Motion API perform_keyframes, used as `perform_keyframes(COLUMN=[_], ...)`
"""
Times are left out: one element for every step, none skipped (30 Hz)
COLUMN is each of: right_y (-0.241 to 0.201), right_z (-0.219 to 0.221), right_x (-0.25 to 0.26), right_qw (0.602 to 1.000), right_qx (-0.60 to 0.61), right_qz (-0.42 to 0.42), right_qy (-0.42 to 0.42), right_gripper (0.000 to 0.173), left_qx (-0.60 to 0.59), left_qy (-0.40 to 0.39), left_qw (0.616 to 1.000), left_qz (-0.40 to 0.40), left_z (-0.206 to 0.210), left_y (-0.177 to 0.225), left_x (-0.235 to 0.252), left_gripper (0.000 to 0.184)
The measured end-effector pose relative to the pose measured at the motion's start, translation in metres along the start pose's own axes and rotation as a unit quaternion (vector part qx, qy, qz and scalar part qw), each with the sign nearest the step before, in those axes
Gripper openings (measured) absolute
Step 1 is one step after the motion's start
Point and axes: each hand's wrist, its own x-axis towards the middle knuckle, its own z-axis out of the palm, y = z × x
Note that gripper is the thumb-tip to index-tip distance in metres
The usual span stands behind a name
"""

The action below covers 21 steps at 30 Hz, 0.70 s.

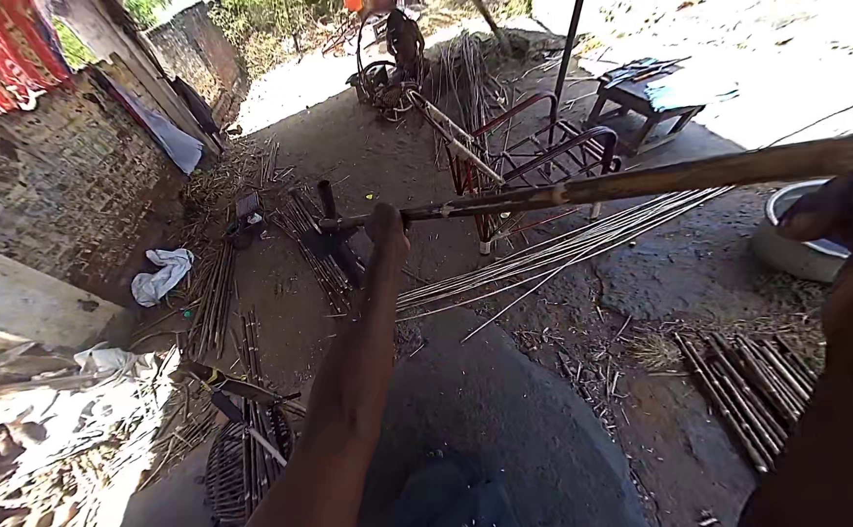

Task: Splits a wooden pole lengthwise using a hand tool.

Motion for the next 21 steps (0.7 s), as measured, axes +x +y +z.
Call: perform_keyframes(right_y=[-0.024, -0.049, -0.070, -0.086, -0.096, -0.098, -0.098, -0.098, -0.101, -0.105, -0.111, -0.118, -0.125, -0.130, -0.134, -0.138, -0.141, -0.143, -0.144, -0.145, -0.145], right_z=[0.015, 0.033, 0.050, 0.066, 0.079, 0.089, 0.095, 0.096, 0.094, 0.088, 0.082, 0.075, 0.069, 0.064, 0.061, 0.059, 0.057, 0.056, 0.055, 0.053, 0.051], right_x=[-0.024, -0.059, -0.095, -0.131, -0.163, -0.189, -0.209, -0.226, -0.238, -0.248, -0.255, -0.260, -0.264, -0.265, -0.264, -0.262, -0.259, -0.256, -0.253, -0.250, -0.246], right_qw=[1.000, 0.999, 0.998, 0.997, 0.995, 0.993, 0.991, 0.987, 0.983, 0.978, 0.974, 0.972, 0.970, 0.968, 0.967, 0.965, 0.965, 0.966, 0.967, 0.968, 0.970], right_qx=[0.013, 0.027, 0.039, 0.046, 0.049, 0.041, 0.025, 0.013, 0.011, 0.011, 0.012, 0.013, 0.011, 0.010, 0.005, -0.002, -0.009, -0.013, -0.011, -0.008, -0.008], right_qz=[-0.012, -0.023, -0.045, -0.059, -0.057, -0.052, -0.055, -0.076, -0.109, -0.137, -0.151, -0.152, -0.147, -0.147, -0.154, -0.162, -0.168, -0.171, -0.172, -0.170, -0.167], right_qy=[0.016, 0.020, 0.001, -0.036, -0.068, -0.098, -0.122, -0.140, -0.148, -0.156, -0.166, -0.179, -0.194, -0.202, -0.205, -0.205, -0.201, -0.195, -0.188, -0.183, -0.177], right_gripper=[0.024, 0.022, 0.025, 0.036, 0.049, 0.056, 0.058, 0.053, 0.045, 0.041, 0.042, 0.044, 0.045, 0.044, 0.042, 0.041, 0.041, 0.042, 0.042, 0.042, 0.042], left_qx=[-0.011, -0.031, -0.065, -0.102, -0.148, -0.192, -0.224, -0.249, -0.275, -0.289, -0.296, -0.290, -0.274, -0.252, -0.236, -0.225, -0.217, -0.210, -0.203, -0.198, -0.197], left_qy=[-0.012, -0.028, -0.046, -0.057, -0.079, -0.090, -0.109, -0.134, -0.166, -0.195, -0.208, -0.207, -0.189, -0.173, -0.158, -0.138, -0.117, -0.099, -0.085, -0.069, -0.067], left_qw=[1.000, 0.999, 0.997, 0.993, 0.985, 0.976, 0.967, 0.958, 0.947, 0.937, 0.932, 0.934, 0.943, 0.951, 0.958, 0.963, 0.968, 0.972, 0.975, 0.977, 0.977], left_qz=[0.005, 0.011, 0.019, 0.035, 0.048, 0.056, 0.054, 0.043, 0.031, 0.018, 0.002, -0.013, -0.027, -0.038, -0.042, -0.044, -0.044, -0.043, -0.041, -0.043, -0.047], left_z=[-0.011, -0.026, -0.042, -0.056, -0.071, -0.084, -0.096, -0.109, -0.120, -0.129, -0.137, -0.144, -0.148, -0.152, -0.155, -0.157, -0.159, -0.160, -0.161, -0.160, -0.160], left_y=[-0.003, -0.007, -0.012, -0.017, -0.021, -0.026, -0.033, -0.041, -0.049, -0.054, -0.056, -0.055, -0.053, -0.052, -0.051, -0.051, -0.051, -0.050, -0.050, -0.050, -0.048], left_x=[-0.002, -0.006, -0.010, -0.016, -0.030, -0.050, -0.074, -0.095, -0.112, -0.123, -0.130, -0.136, -0.140, -0.140, -0.136, -0.131, -0.125, -0.119, -0.112, -0.105, -0.099], left_gripper=[0.023, 0.020, 0.018, 0.015, 0.012, 0.010, 0.014, 0.021, 0.026, 0.032, 0.039, 0.047, 0.056, 0.062, 0.062, 0.060, 0.056, 0.052, 0.048, 0.046, 0.045])
